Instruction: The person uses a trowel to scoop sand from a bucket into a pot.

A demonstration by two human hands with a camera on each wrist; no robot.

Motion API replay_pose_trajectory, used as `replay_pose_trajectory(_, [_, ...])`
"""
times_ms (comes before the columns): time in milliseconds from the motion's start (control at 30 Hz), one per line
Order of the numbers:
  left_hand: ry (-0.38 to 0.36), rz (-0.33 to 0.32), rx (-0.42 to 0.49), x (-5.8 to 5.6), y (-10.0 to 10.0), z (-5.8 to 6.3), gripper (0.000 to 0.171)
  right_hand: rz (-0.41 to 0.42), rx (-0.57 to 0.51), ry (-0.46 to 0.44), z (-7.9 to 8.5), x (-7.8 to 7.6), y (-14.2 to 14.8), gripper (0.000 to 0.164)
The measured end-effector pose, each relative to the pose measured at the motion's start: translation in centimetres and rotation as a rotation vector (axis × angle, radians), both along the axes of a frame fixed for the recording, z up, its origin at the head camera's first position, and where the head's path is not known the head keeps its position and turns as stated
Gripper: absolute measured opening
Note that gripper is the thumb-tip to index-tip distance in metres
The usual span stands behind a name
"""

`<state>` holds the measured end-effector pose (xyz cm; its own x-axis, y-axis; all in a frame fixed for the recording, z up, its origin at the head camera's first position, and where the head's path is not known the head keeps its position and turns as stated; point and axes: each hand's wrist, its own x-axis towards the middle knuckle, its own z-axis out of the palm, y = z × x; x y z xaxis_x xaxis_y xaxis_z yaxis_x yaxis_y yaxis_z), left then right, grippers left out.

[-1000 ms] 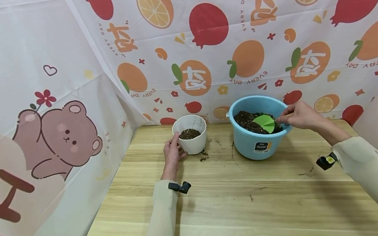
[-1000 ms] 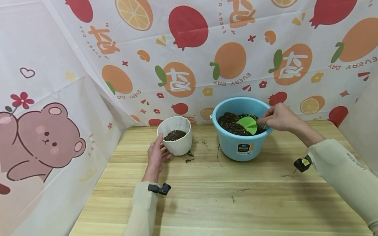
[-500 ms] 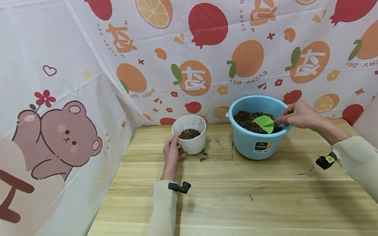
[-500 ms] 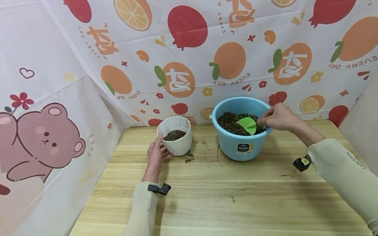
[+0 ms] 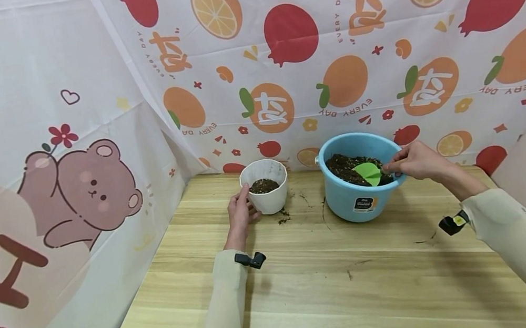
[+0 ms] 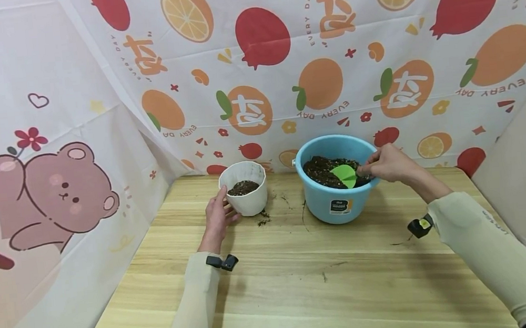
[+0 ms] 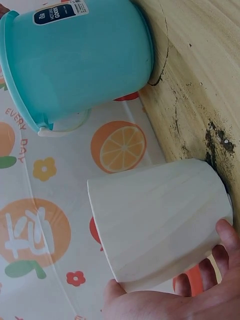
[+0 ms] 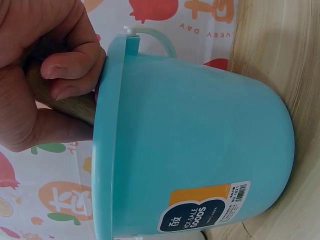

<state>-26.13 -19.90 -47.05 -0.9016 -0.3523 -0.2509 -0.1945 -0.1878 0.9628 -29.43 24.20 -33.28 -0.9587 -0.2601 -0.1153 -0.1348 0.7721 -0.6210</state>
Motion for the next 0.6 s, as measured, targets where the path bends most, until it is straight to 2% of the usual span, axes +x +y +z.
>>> replay_pose_trajectory(233, [0.004, -0.003, -0.010, -0.04, 0.07, 0.04, 0.076, 0.000, 0.007, -0.013, 0.00, -0.05, 0.14, 0.038])
replay_pose_trajectory(600, [0.003, 0.010, -0.011, -0.16, 0.05, -0.04, 0.074, 0.012, -0.039, -0.070, 0.07, -0.49, 0.20, 0.039])
